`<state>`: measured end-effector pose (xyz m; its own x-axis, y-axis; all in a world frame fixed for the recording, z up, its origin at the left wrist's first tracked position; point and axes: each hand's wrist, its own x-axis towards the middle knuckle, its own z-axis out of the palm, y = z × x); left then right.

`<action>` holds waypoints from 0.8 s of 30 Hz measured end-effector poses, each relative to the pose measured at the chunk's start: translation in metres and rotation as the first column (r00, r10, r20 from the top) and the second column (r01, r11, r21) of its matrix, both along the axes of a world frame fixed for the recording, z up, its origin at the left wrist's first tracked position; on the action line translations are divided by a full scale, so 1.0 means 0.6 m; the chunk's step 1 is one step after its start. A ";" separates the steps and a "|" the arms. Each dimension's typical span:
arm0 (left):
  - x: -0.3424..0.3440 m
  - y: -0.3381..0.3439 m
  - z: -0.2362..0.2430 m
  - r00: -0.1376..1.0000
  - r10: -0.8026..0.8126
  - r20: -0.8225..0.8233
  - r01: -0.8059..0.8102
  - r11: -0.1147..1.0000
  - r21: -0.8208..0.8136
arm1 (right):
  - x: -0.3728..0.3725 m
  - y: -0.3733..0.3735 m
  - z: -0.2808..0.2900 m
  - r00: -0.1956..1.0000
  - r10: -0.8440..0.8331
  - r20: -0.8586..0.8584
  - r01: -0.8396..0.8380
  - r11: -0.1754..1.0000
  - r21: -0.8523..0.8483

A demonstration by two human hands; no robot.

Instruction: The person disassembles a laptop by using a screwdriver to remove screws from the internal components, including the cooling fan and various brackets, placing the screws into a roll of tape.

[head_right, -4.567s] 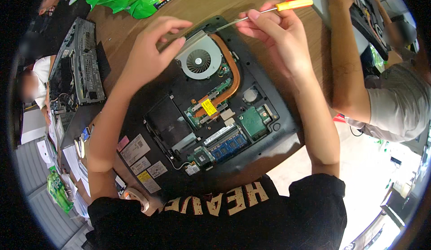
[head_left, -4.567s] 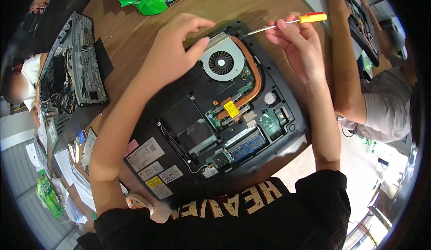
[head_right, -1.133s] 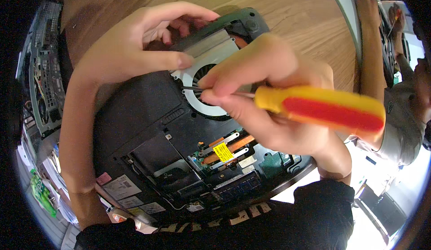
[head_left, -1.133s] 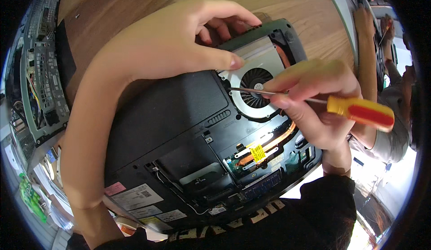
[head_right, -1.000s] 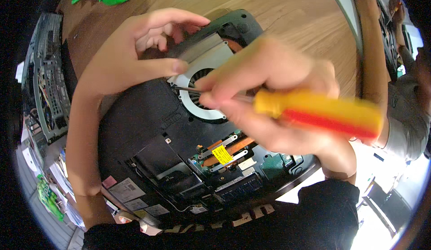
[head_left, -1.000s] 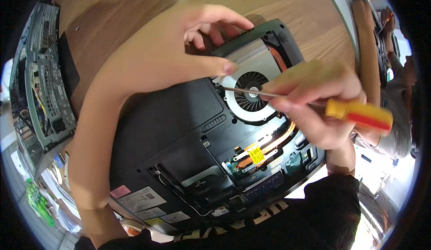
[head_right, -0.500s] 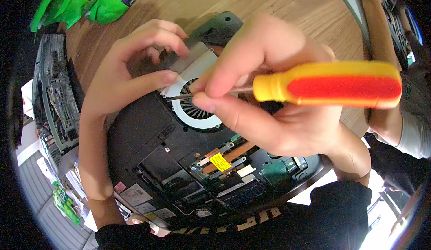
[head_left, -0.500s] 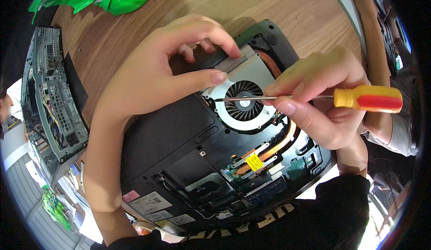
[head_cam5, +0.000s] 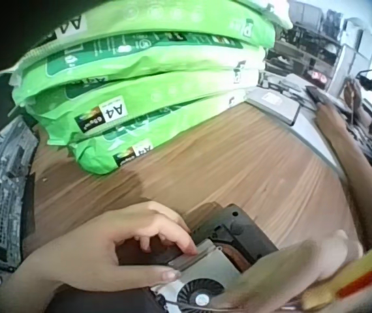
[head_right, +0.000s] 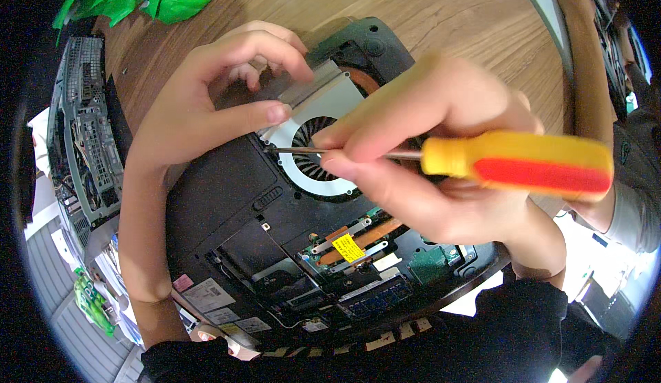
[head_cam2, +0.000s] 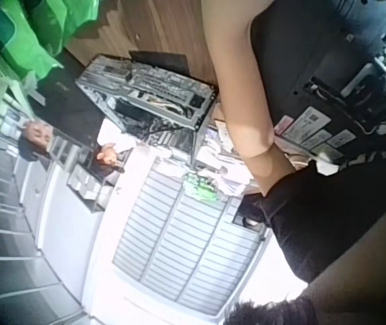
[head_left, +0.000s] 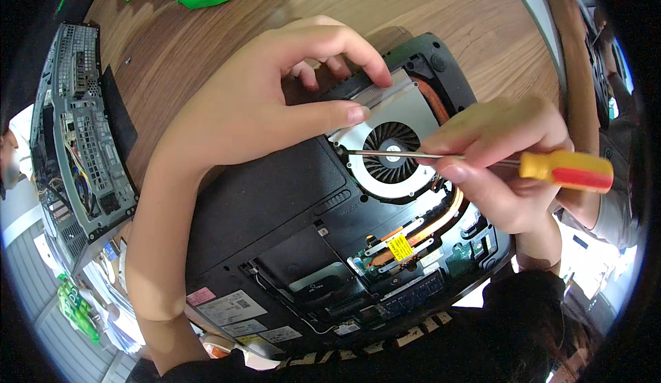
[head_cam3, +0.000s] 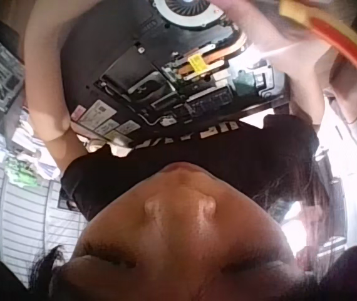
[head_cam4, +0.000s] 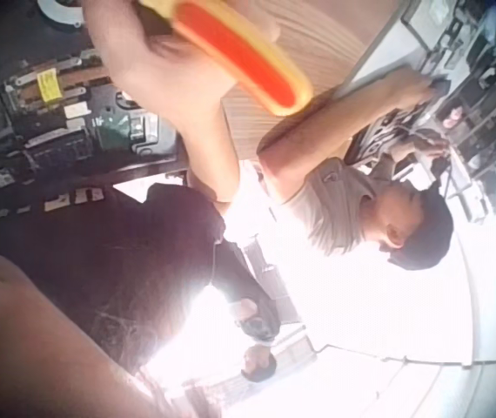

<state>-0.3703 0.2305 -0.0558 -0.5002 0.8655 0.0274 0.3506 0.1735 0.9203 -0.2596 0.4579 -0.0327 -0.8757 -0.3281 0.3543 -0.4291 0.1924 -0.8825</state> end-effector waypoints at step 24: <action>0.015 0.009 0.022 0.993 0.041 0.112 -0.066 0.972 0.227 | -0.001 0.008 0.006 0.889 -0.202 0.412 0.371 0.844 -0.387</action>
